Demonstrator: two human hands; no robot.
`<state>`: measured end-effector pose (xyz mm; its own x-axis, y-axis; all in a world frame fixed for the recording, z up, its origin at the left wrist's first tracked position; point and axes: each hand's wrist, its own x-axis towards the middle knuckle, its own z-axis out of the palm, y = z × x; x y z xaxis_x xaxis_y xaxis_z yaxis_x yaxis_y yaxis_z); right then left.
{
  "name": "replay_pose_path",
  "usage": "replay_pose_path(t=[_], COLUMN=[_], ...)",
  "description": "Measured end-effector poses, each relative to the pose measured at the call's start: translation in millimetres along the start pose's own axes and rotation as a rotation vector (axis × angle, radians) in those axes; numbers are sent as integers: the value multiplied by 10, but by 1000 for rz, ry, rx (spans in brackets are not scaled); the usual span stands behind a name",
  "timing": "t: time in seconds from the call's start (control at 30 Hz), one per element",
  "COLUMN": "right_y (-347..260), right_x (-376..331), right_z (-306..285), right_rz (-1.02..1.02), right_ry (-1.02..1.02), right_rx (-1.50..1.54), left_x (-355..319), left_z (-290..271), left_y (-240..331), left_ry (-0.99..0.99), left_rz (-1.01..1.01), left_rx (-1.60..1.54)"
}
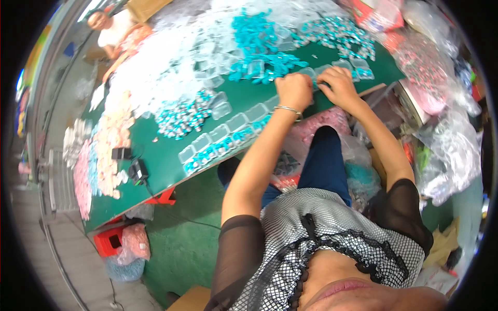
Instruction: Sorting small teal components into individual plastic compartments of a storage box.
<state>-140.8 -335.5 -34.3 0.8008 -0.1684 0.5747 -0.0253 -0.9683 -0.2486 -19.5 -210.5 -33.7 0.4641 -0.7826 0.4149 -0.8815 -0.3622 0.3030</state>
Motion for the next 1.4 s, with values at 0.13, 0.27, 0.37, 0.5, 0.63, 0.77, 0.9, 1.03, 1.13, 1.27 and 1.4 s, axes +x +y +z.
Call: replay_pose_path(t=[0.13, 0.27, 0.37, 0.5, 0.63, 0.77, 0.9, 1.03, 1.13, 1.27, 1.4], right_y=[94, 6, -60, -74, -77, -58, -73, -60, -43, -66, -47], right_x=[-73, -26, 7, -9, -15, -19, -6, 6, 4, -1, 9], right_z=[-52, -80, -76, -54, -77, -77, -63, -59, -56, -62, -42], right_rz=[-25, -57, -77, -70, -64, -50, -33, -45, -34, -6, 14], right_ry=[11, 17, 36, 38, 38, 34, 17, 8, 0, 1, -12], right_rx=[-40, -39, -49, -38, -65, -69, -70, -81, -85, -81, -78], left_x=[93, 125, 133, 123, 153, 175, 189, 277, 328, 356, 364], left_z=[84, 44, 17, -30, -74, -120, -148, -113, -125, -155, -139], left_y=[126, 107, 104, 136, 178, 185, 173, 225, 224, 216, 224], left_ry=[-131, -197, -201, -218, -205, -257, -286, -314, -346, -376, -357], left_rz=[-51, -99, -125, -163, -157, -132, -140, -162, -211, -222, -157], left_rx=[83, 56, 69, 62, 87, 67, 50, 41, 2, -21, 25])
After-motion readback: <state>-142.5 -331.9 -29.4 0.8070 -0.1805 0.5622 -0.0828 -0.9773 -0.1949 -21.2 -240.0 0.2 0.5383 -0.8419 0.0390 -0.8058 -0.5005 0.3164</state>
